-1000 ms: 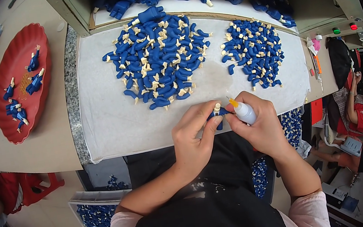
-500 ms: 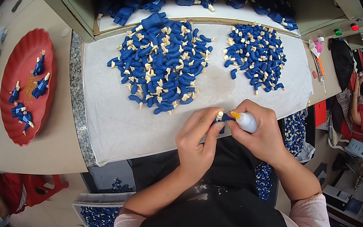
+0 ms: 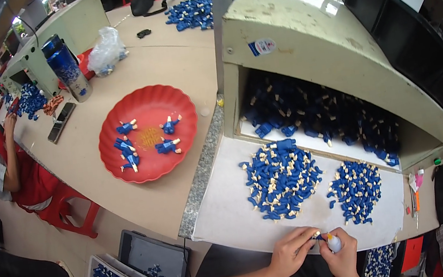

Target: The person assembles toy figurines by applying glue from a bottle onto figurine bodies and attaching arms to them by hand, placing completed figurines into a tray.

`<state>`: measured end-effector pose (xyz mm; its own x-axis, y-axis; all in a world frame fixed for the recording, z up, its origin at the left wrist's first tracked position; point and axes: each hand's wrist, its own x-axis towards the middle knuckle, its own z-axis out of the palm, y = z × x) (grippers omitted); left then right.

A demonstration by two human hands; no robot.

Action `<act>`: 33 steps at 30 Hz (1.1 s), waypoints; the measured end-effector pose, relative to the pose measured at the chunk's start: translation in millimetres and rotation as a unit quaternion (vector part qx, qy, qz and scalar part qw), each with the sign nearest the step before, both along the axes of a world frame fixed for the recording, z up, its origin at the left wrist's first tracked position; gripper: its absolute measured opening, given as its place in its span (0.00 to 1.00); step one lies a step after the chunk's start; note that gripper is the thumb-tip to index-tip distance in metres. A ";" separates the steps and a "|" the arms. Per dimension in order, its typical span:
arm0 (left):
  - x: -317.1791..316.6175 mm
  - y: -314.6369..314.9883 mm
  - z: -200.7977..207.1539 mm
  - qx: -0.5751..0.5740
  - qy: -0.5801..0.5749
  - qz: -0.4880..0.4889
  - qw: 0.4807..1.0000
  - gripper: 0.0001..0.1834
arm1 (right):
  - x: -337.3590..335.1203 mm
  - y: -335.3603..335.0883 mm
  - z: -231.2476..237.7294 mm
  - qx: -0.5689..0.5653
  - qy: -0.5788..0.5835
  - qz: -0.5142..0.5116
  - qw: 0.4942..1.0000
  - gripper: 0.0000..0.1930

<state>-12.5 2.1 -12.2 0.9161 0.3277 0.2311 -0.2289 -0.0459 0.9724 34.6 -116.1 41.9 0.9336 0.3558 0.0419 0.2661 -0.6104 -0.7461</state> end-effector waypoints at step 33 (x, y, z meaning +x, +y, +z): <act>-5.2 -3.5 -3.5 -0.005 -0.024 0.004 1.000 0.13 | -8.2 4.6 15.6 0.000 0.031 0.034 0.999 0.05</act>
